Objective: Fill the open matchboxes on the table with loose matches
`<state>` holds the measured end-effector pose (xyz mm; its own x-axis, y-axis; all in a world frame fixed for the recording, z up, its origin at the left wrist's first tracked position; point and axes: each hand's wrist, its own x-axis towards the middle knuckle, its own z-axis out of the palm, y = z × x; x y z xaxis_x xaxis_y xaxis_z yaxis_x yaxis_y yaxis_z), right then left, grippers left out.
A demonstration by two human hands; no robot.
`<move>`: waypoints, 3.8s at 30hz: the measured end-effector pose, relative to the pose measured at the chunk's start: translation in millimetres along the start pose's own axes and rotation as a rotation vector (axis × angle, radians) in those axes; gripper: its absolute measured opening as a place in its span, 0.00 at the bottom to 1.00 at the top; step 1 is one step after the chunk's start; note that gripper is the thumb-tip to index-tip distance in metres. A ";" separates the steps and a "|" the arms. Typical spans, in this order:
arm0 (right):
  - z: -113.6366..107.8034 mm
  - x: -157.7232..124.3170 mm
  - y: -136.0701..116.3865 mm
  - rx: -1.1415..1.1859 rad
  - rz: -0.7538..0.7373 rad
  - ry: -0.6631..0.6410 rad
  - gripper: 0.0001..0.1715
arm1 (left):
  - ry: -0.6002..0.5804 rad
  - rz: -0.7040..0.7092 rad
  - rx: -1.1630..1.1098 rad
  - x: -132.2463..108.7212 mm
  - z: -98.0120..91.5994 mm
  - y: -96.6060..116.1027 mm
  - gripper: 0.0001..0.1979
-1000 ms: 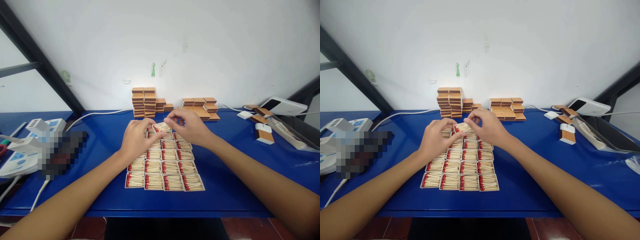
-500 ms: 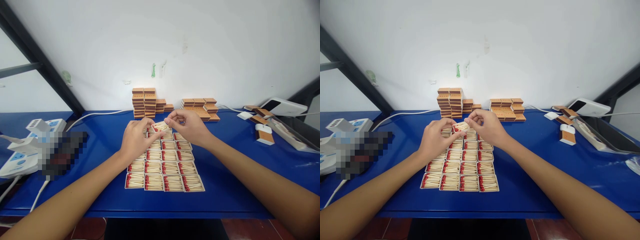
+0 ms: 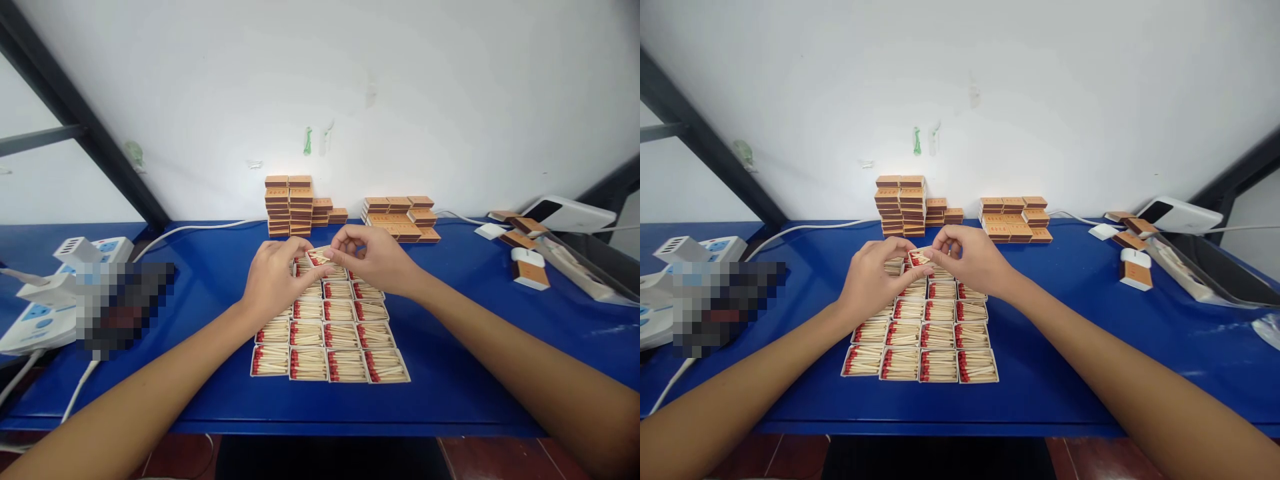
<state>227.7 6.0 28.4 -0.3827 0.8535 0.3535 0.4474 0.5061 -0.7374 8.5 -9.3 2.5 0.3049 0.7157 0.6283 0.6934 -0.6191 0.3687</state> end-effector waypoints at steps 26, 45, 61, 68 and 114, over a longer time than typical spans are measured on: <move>-3.8 -0.4 0.6 -0.005 0.057 -0.008 0.17 | 0.018 -0.023 0.016 0.2 -1.2 -0.5 0.19; -5.4 -1.4 7.0 -0.062 0.000 -0.168 0.16 | 0.009 -0.038 0.008 0.1 -0.3 -1.1 0.18; 0.4 -3.0 -1.4 -0.098 -0.040 -0.072 0.18 | -0.010 0.001 0.008 -0.6 -0.2 0.3 0.17; 0.4 -4.0 -1.8 -0.071 0.021 -0.139 0.19 | -0.011 0.036 0.001 -2.2 0.7 0.7 0.16; -26.9 4.1 3.8 -0.338 -0.162 -0.011 0.10 | -0.062 -0.020 -0.037 0.4 0.0 0.6 0.21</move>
<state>249.7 14.8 42.6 -0.4782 0.7586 0.4426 0.6212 0.6484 -0.4400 9.0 -9.3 3.0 0.3320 0.7462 0.5770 0.6754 -0.6151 0.4069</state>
